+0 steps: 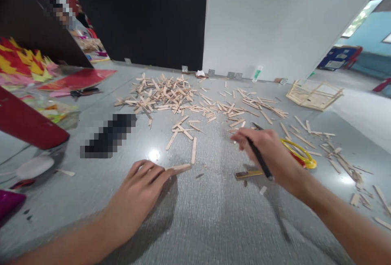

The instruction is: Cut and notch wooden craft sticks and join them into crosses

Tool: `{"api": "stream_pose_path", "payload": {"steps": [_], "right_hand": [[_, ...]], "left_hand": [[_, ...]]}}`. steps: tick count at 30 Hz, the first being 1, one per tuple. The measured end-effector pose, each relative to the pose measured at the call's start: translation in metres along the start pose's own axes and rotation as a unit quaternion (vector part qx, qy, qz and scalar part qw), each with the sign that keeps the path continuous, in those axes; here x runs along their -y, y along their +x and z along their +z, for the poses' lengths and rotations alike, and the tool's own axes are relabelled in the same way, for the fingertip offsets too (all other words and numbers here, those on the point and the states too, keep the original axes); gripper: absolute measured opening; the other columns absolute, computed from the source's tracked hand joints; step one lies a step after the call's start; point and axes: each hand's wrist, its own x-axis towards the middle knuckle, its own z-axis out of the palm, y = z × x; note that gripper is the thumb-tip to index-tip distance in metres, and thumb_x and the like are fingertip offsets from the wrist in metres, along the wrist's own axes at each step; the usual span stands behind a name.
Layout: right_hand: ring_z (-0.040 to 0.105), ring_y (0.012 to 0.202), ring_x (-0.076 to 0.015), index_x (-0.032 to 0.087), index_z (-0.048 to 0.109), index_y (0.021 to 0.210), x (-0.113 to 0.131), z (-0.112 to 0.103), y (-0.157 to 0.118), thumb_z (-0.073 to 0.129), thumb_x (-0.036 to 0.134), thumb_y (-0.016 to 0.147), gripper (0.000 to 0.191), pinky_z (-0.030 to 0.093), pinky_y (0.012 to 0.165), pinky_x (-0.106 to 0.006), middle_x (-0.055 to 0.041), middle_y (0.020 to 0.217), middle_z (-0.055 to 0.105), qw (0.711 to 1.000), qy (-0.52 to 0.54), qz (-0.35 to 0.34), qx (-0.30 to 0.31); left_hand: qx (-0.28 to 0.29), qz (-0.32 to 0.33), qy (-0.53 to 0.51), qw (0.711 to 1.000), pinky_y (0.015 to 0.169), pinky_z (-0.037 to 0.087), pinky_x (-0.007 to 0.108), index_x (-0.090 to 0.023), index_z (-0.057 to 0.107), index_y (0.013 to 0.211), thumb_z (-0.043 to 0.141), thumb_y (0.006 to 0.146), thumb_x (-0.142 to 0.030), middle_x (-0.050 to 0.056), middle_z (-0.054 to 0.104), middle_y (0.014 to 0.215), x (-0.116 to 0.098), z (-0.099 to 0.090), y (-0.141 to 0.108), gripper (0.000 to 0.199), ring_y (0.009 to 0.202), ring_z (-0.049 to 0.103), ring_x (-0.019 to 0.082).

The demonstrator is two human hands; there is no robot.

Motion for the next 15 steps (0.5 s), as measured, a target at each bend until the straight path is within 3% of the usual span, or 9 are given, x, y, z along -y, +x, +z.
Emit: {"api": "stream_pose_path", "payload": {"steps": [2, 5, 8, 11, 15], "right_hand": [[0.067, 0.064, -0.0243, 0.024, 0.067, 0.091, -0.019, -0.008, 0.008, 0.048, 0.041, 0.105, 0.029, 0.045, 0.065, -0.035, -0.0046, 0.073, 0.071, 0.997, -0.052, 0.028, -0.043], [0.074, 0.089, -0.0340, 0.023, 0.071, 0.108, -0.039, -0.005, 0.015, 0.052, 0.049, 0.101, 0.033, 0.053, 0.075, -0.041, -0.0123, 0.100, 0.080, 0.999, -0.037, 0.021, -0.009], [0.075, 0.081, -0.0274, 0.025, 0.074, 0.099, -0.045, 0.003, 0.016, 0.050, 0.049, 0.104, 0.035, 0.055, 0.073, -0.036, -0.0065, 0.092, 0.081, 0.999, -0.009, 0.004, 0.043], [0.069, 0.070, -0.0215, 0.023, 0.073, 0.093, -0.051, 0.004, 0.021, 0.048, 0.044, 0.107, 0.036, 0.052, 0.067, -0.033, -0.0046, 0.080, 0.077, 0.999, -0.016, 0.016, 0.035], [0.071, 0.081, -0.0198, 0.017, 0.071, 0.103, -0.081, 0.007, 0.045, 0.060, 0.039, 0.107, 0.026, 0.058, 0.079, -0.038, -0.0037, 0.091, 0.074, 0.998, -0.053, 0.039, 0.018]], "left_hand": [[-0.021, -0.023, 0.011, 0.999, 0.087, 0.053, 0.047, -0.011, 0.073, 0.116, 0.054, 0.092, 0.004, 0.010, 0.071, 0.099, 0.004, 0.004, 0.002, 0.033, 0.092, 0.062, 0.030], [-0.035, -0.014, 0.006, 0.999, 0.088, 0.053, 0.045, -0.010, 0.074, 0.111, 0.055, 0.090, 0.006, 0.012, 0.072, 0.106, 0.008, 0.009, 0.003, 0.033, 0.099, 0.062, 0.031], [-0.001, -0.006, 0.001, 1.000, 0.091, 0.054, 0.046, -0.010, 0.074, 0.112, 0.058, 0.089, 0.006, 0.010, 0.073, 0.106, 0.010, 0.012, 0.003, 0.032, 0.102, 0.061, 0.031], [0.028, -0.017, -0.009, 0.999, 0.093, 0.054, 0.047, -0.011, 0.074, 0.115, 0.060, 0.085, 0.007, 0.010, 0.073, 0.109, 0.010, 0.014, 0.003, 0.037, 0.102, 0.062, 0.030], [0.042, -0.024, -0.005, 0.999, 0.095, 0.054, 0.046, -0.013, 0.073, 0.117, 0.061, 0.091, 0.003, 0.008, 0.074, 0.112, 0.009, 0.013, 0.005, 0.033, 0.104, 0.064, 0.029]]}}
